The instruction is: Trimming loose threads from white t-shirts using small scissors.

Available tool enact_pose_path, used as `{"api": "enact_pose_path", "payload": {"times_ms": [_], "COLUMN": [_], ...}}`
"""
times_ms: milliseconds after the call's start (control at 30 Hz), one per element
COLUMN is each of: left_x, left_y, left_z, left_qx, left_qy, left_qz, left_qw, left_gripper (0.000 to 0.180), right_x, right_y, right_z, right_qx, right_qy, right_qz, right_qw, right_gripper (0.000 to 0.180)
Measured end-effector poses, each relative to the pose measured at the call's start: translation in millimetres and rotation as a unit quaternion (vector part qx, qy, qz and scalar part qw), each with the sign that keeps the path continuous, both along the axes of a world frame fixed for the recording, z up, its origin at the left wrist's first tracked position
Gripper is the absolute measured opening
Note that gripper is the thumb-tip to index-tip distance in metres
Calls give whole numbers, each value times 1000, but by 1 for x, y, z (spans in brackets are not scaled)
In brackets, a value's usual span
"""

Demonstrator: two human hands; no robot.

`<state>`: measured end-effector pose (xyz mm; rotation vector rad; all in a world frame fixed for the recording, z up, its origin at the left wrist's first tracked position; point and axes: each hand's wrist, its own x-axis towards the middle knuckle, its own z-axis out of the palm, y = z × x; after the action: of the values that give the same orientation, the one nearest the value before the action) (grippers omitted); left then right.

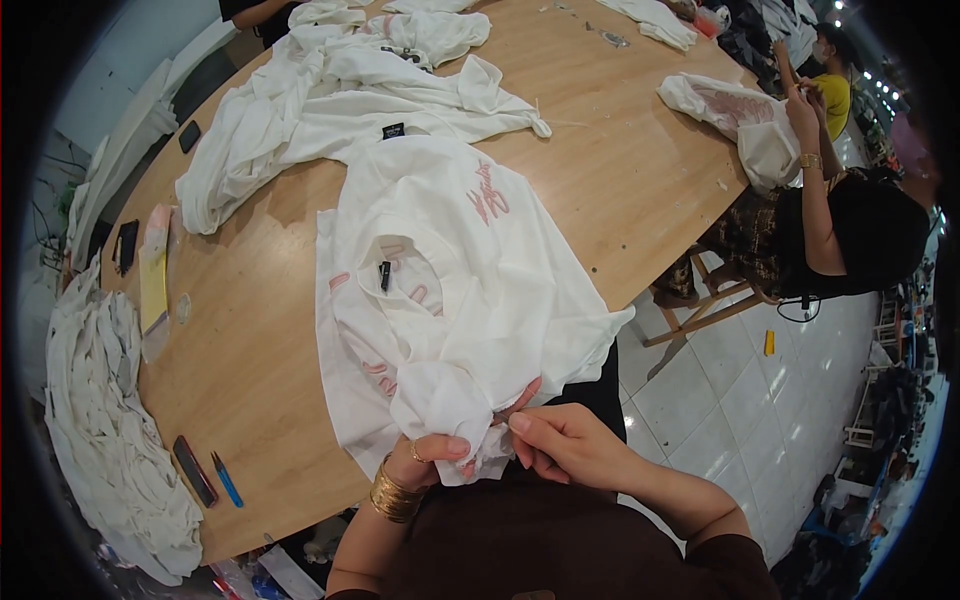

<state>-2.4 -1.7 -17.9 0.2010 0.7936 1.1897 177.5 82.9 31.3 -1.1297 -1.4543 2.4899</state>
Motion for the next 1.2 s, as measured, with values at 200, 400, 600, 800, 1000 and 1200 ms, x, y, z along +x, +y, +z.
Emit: {"api": "enact_pose_path", "payload": {"times_ms": [200,400,600,800,1000,1200], "left_x": [1,-6,-2,15,14,11], "left_y": [2,-2,0,18,18,13], "left_z": [2,-2,-2,6,10,13], "left_qx": [-12,7,12,12,55,40], "left_qy": [42,-7,1,239,348,169], "left_qz": [-7,-11,-15,7,40,30], "left_qw": [999,1000,1000,971,935,984], "left_gripper": [49,45,42,30,25,30], "right_x": [-2,-3,-3,2,9,10], "right_y": [-2,-5,-2,1,9,10], "right_z": [-4,-18,-12,-26,-20,-20], "right_qx": [2,120,441,551,572,569], "right_qy": [2,42,-18,-24,-58,-54], "right_qz": [-11,-84,-87,-41,-23,-47], "right_qw": [1000,988,893,833,818,819], "right_gripper": [43,29,26,36,37,32]}}
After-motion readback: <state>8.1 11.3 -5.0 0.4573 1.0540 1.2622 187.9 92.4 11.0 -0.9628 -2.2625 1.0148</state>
